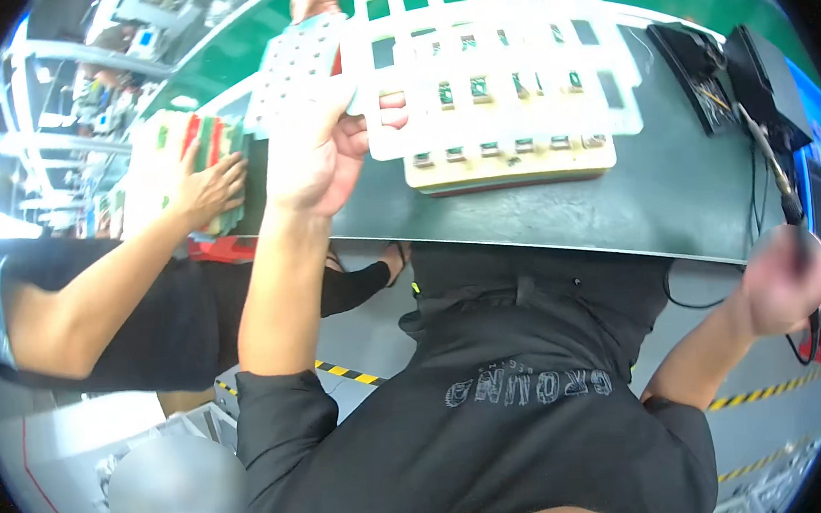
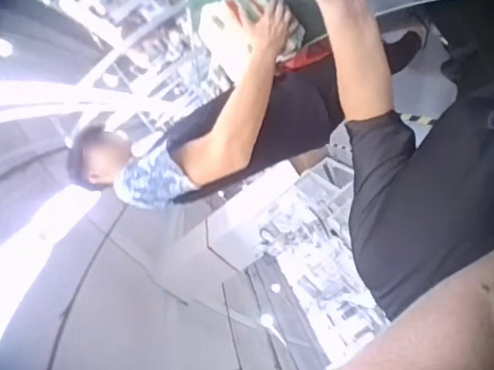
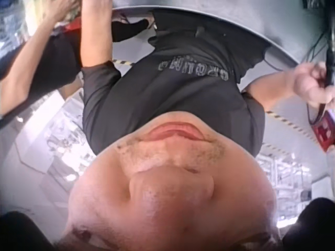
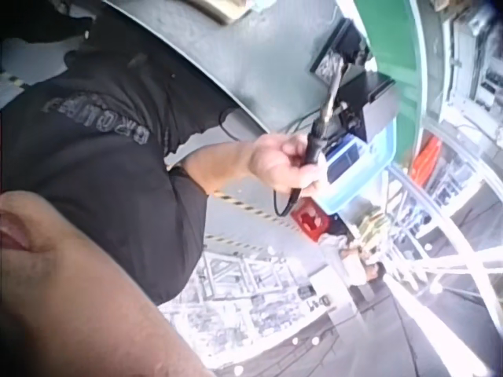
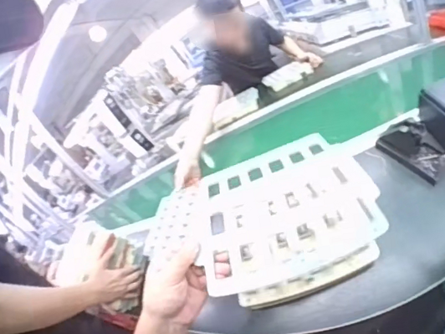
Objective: Soldering wires to small PCB components mounted in a plastic jig on an assembly line.
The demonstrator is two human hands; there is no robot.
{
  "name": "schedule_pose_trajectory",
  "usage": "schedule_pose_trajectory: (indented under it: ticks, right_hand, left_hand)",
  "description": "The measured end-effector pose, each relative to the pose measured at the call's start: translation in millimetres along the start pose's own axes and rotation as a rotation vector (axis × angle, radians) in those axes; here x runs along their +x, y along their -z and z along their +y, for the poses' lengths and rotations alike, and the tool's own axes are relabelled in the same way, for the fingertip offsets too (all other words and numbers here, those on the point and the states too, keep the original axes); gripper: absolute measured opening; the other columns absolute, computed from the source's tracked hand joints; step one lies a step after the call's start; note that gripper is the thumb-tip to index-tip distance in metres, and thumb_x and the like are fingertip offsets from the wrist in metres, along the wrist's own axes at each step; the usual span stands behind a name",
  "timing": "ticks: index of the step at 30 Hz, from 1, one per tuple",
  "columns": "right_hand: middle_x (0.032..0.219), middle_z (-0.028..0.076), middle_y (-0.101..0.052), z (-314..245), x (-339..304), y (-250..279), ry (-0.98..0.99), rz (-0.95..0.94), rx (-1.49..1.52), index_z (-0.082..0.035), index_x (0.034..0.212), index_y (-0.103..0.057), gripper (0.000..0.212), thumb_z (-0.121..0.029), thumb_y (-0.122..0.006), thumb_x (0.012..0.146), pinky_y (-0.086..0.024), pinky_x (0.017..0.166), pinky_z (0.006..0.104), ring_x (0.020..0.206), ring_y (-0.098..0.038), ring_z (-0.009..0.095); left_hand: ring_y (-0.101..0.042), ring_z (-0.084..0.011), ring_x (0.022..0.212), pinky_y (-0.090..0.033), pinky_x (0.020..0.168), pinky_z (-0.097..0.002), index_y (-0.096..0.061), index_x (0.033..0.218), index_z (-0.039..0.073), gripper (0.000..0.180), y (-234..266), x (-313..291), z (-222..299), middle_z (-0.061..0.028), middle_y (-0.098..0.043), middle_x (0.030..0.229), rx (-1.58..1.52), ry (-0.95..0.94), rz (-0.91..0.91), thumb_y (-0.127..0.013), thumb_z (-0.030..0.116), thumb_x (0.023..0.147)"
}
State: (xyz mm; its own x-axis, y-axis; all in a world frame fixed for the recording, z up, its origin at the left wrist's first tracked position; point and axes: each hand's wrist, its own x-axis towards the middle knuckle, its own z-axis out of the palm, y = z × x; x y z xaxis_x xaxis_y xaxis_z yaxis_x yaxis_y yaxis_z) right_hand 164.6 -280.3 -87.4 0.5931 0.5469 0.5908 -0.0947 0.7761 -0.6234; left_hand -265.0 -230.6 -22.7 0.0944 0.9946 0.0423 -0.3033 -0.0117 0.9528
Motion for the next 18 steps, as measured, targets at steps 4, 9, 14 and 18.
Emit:
schedule_pose_trajectory:
  ticks: [4,9,14,18]
  right_hand:
    - [0.066,0.009,-0.046,9,3,15,-0.046,0.049,0.039,-0.005,0.068,-0.045,0.019,-0.011,-0.042,0.085,-0.028,0.052,0.0245,0.055,-0.032,0.013]
    - [0.067,0.010,-0.047,15,2,9,-0.049,0.077,-0.014,-0.006,0.068,-0.045,0.018,-0.011,-0.040,0.085,-0.027,0.052,0.0246,0.055,-0.031,0.014]
    - [0.064,0.009,-0.045,19,1,-1,-0.063,0.120,-0.027,-0.005,0.065,-0.044,0.023,-0.011,-0.037,0.086,-0.027,0.053,0.0244,0.055,-0.030,0.013]
    - [0.064,0.009,-0.045,25,2,-3,-0.074,0.130,-0.018,-0.004,0.065,-0.043,0.024,-0.011,-0.037,0.087,-0.026,0.053,0.0252,0.055,-0.029,0.012]
  left_hand:
    - [-0.056,-0.0202,0.086,-0.047,0.082,-0.0344,-0.048,0.117,-0.003,0.029,22,-2,20,-0.0145,-0.058,0.104,-0.128,-0.122,0.145,-0.047,0.011,0.092]
    - [-0.061,-0.0257,0.089,-0.050,0.084,-0.0390,-0.047,0.115,-0.007,0.029,92,-11,87,-0.0182,-0.060,0.103,0.108,-0.410,0.503,-0.043,0.012,0.093]
    - [-0.060,-0.0276,0.099,-0.053,0.083,-0.0353,-0.042,0.122,-0.006,0.031,192,-28,164,-0.0190,-0.057,0.113,0.211,-0.477,0.903,-0.038,0.010,0.096]
    - [-0.065,-0.0289,0.083,-0.058,0.071,-0.0355,-0.050,0.110,-0.006,0.023,279,-40,215,-0.0192,-0.062,0.101,0.095,-0.547,1.057,-0.037,0.001,0.092]
